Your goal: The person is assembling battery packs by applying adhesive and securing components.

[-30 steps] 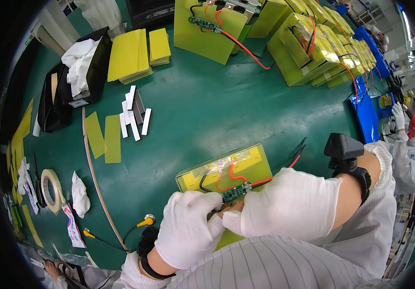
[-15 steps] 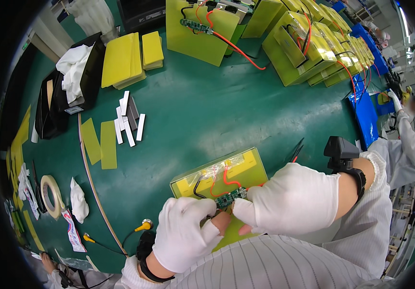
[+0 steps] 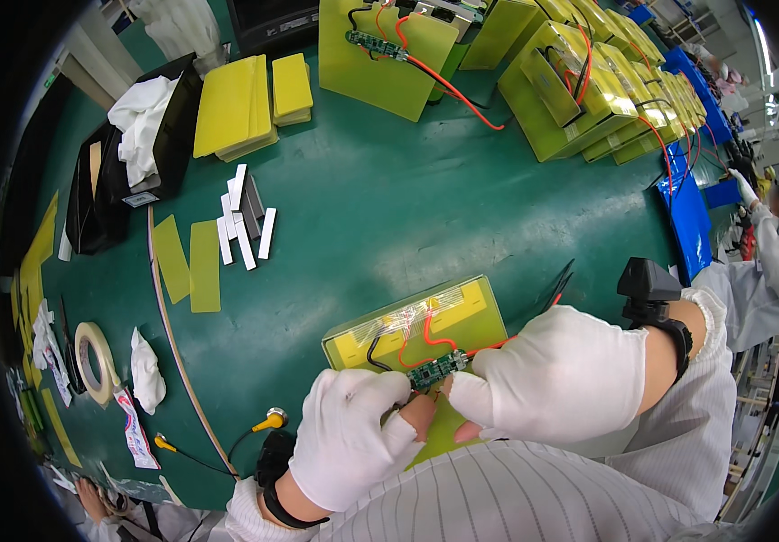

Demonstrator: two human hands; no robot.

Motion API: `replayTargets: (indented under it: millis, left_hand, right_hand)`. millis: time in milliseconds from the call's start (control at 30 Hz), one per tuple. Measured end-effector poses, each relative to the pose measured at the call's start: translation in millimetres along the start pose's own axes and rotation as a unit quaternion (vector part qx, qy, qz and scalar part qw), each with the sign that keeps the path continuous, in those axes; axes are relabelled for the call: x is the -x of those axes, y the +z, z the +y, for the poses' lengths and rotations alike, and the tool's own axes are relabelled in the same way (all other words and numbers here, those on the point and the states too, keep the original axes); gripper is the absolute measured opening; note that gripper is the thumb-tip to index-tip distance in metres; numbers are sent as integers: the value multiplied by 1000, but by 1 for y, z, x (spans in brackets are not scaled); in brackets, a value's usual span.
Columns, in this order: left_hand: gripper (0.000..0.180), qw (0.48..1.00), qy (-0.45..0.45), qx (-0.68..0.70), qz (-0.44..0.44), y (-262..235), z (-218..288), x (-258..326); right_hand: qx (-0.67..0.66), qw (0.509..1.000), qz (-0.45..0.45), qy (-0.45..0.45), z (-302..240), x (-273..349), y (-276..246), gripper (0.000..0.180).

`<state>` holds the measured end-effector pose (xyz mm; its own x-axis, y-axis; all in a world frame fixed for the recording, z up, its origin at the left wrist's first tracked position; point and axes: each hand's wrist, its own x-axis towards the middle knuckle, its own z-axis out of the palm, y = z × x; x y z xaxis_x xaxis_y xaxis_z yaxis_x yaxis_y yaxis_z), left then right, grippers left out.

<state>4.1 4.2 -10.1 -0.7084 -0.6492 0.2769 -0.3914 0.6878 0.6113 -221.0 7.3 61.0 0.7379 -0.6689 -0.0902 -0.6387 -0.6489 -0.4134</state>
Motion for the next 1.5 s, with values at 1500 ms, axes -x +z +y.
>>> replayTargets:
  millis: [1500]
  left_hand:
    - [16, 999, 16, 12, -46, -3, -2, 1]
  right_hand:
    - [-57, 998, -8, 13, 3, 6, 2, 36]
